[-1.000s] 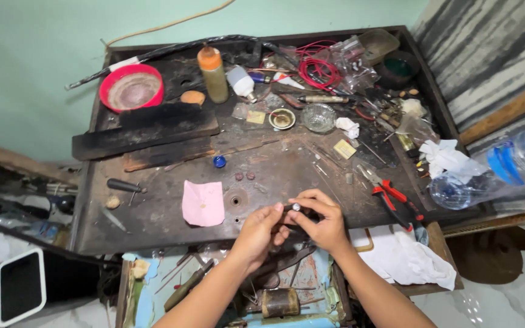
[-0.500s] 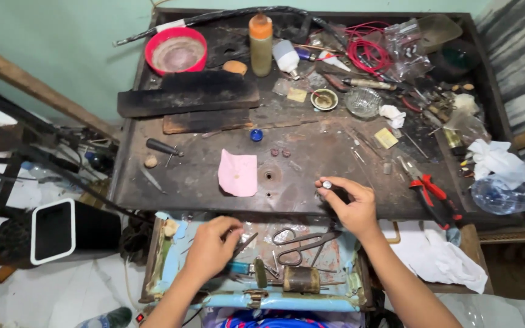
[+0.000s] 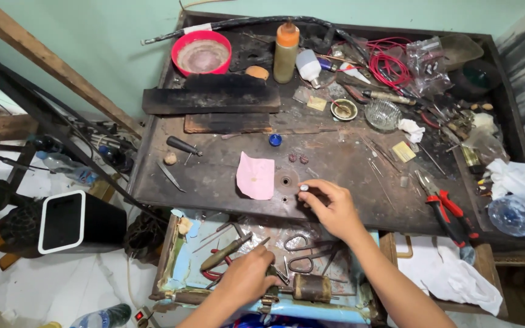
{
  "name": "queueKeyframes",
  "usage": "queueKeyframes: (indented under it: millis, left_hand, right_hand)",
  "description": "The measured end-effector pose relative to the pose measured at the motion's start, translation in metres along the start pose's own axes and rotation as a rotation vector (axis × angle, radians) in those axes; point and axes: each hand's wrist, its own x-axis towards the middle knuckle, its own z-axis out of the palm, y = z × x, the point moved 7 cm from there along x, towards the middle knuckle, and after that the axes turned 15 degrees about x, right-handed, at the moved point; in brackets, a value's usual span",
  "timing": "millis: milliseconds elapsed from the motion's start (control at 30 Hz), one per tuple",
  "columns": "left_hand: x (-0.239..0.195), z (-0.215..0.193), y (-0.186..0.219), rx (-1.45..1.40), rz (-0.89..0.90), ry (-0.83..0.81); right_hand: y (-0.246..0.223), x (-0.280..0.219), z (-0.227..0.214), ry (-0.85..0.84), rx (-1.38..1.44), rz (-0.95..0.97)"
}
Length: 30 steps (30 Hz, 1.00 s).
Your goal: The person rubs a small metallic object against a wooden surface on the workbench, then uses a pink cloth to wipe and polish the object. The person handles the object with both hands throughout the process.
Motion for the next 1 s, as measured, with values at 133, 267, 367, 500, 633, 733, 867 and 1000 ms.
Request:
queueKeyframes:
  millis: [133,267,367,500,633,733,867,1000]
  left_hand:
    - [-0.001,0.009,0.000,-0.046,-0.002,-0.009]
    - [-0.011,0.011,0.000,-0.254,0.012,-0.076]
    - [-0.013,0.009,-0.002,-0.313,0.155,-0.072]
    - [-0.026,-0.046,0.002,-0.536,0.004,-0.010]
    - [-0.006,-0.096,-0.039,-0.689,-0.195,0.201]
    - [0.003,-0.141,-0.061,-0.689,0.058,0.753]
    - [0.007,-0.180,-0.060,-0.300,0.132,1.021]
    - [0.038,-0.172,-0.064,-0.142,0.199,1.133]
  right_hand:
    - [0.009,0.016,0.021,-0.049,-0.024,0.044]
    - [0.010,0.031,0.038,-0.065,-0.034,0.073]
    - [0.010,0.044,0.046,-0.086,-0.044,0.118]
    - [0.012,0.057,0.055,-0.127,-0.101,0.126]
    - [0.011,0.063,0.063,-0.138,-0.135,0.104]
    - [-0.003,0.067,0.065,-0.085,-0.073,0.044]
    - [-0.004,0.065,0.067,-0.092,-0.086,0.030]
    - [-0.003,0.065,0.068,-0.082,-0.089,0.017]
